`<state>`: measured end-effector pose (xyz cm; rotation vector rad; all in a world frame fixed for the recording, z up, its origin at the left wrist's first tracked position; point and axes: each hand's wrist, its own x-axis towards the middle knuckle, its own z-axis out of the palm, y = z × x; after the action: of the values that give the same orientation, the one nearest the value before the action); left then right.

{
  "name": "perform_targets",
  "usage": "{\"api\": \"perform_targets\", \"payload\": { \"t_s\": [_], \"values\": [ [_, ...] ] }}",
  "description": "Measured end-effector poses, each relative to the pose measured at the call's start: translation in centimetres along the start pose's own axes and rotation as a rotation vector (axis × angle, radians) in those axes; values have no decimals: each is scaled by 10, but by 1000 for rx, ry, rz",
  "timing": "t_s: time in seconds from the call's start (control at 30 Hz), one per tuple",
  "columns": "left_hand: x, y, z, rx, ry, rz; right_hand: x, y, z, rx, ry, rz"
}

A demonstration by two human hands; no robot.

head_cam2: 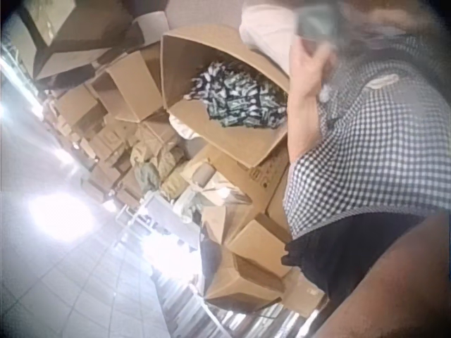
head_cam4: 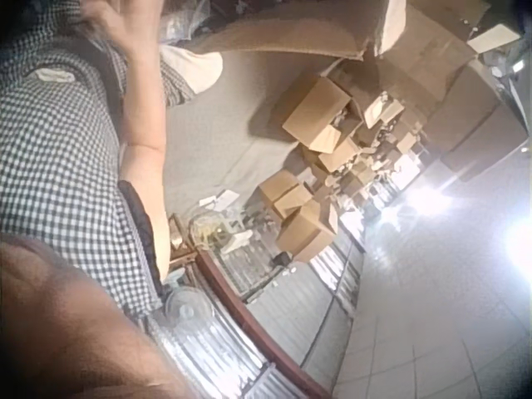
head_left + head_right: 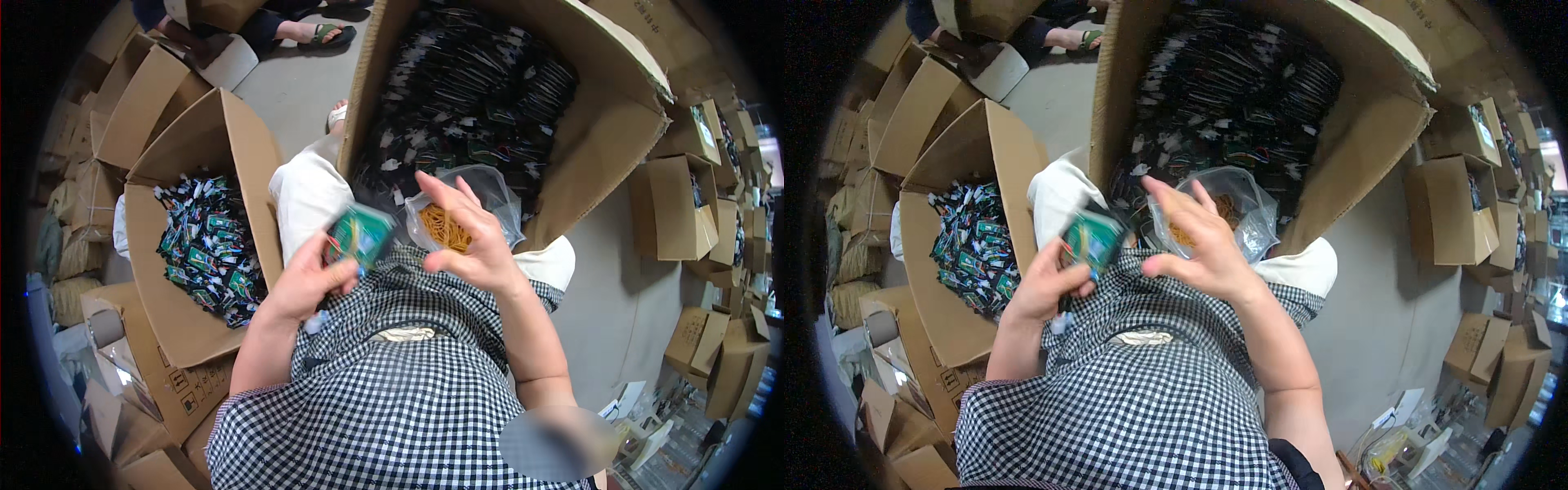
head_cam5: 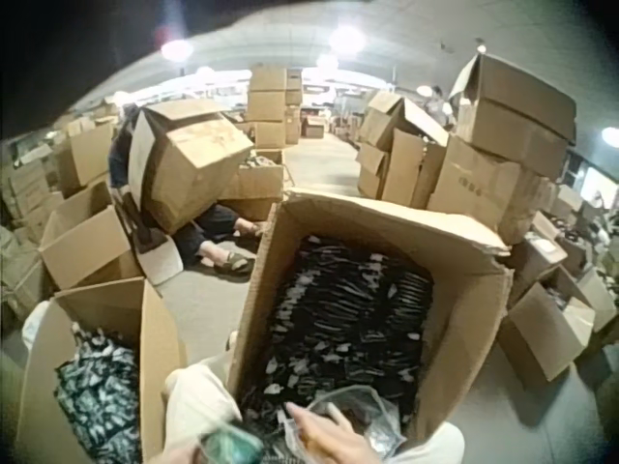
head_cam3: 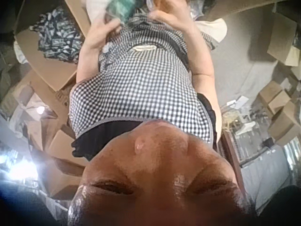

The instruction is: Sorting and packing small electronic circuit boards into larger boxes.

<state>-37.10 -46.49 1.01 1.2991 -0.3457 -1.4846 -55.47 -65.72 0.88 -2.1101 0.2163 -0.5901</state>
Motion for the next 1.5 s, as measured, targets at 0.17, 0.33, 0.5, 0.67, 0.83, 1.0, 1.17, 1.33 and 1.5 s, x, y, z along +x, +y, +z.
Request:
{"api": "perform_targets", "payload": {
  "t_s": [0.17,0.33,0.5,0.67,0.83,1.0,1.17,1.33,1.5],
  "values": [
    [-8,12,9,780,-225,146,38,-3,-11,86,-508,-83],
    [-42,26,-86,258,607,197,45,75,-46,461,490,563],
    [-87,-16,-227,84,1274,191,85,178,-94,-434,375,592],
    [-121,-81,-321,-164,1287,48,140,250,-124,-757,300,470],
    [-83,-67,-285,78,1386,-152,163,266,-154,-793,56,546],
    [-58,-37,-274,342,1190,112,178,224,-161,-1070,-185,478],
    [16,36,-155,741,819,445,150,165,-170,-927,75,385],
    [61,54,-28,1541,429,1090,96,56,-119,-328,-35,375],
    [65,16,42,1594,23,1250,27,-13,-20,406,-278,467]
  ]
}}
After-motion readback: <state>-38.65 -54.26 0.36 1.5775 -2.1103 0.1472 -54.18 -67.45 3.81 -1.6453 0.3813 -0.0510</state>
